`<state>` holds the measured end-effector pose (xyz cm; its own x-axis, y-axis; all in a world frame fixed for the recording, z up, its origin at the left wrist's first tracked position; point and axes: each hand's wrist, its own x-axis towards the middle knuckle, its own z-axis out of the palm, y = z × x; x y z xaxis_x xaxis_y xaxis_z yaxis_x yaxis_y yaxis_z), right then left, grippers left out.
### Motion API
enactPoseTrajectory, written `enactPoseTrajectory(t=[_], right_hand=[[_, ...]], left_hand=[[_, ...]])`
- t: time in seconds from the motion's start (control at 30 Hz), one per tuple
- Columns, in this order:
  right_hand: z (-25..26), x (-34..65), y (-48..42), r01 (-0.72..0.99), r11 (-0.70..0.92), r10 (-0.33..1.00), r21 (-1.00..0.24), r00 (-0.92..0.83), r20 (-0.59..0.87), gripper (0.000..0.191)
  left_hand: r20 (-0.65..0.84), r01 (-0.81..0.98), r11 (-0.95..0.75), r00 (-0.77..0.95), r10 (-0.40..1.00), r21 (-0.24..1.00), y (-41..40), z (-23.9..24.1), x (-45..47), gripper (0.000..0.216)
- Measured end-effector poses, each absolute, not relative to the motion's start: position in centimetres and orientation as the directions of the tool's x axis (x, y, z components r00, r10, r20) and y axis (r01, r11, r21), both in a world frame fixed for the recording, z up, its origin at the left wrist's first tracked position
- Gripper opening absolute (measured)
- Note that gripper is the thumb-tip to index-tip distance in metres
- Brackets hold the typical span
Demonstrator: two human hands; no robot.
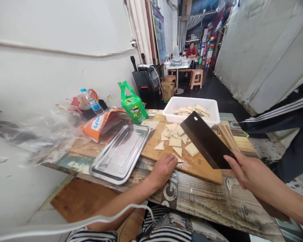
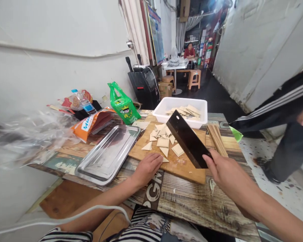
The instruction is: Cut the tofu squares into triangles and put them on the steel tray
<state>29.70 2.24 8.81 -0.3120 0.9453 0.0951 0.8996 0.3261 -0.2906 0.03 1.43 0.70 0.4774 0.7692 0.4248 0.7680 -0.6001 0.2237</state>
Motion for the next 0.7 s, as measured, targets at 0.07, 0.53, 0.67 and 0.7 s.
enactPoseTrajectory(t=[0.07, 0.53, 0.67, 0.7], right_hand=[[9.6, 30.1, 2.0, 0.898, 0.302, 0.953, -0.319, -0.282, 0.108, 0.030], [9.2, 32.0, -0.9, 0.818, 0.062, 0.997, -0.572, -0.075, 0.001, 0.037], [9.5, 32.0, -1.4, 0.792, 0.002, 0.995, -0.611, -0.061, -0.077, 0.035], [9.5, 32.0, -1.5, 0.788, -0.006, 0.994, -0.616, -0.061, -0.087, 0.035]], left_hand=[[0.307, 0.800, -0.566, 0.497, 0.812, 0.202, 2.1, 2.1, 0.2, 0.016], [0.000, 0.796, -0.594, 0.598, 0.801, 0.118, 6.3, 6.2, -0.2, 0.019], [-0.010, 0.828, -0.557, 0.559, 0.829, 0.057, 5.2, 6.1, -0.8, 0.017], [-0.019, 0.836, -0.546, 0.547, 0.837, 0.057, 5.0, 6.0, -1.0, 0.017]])
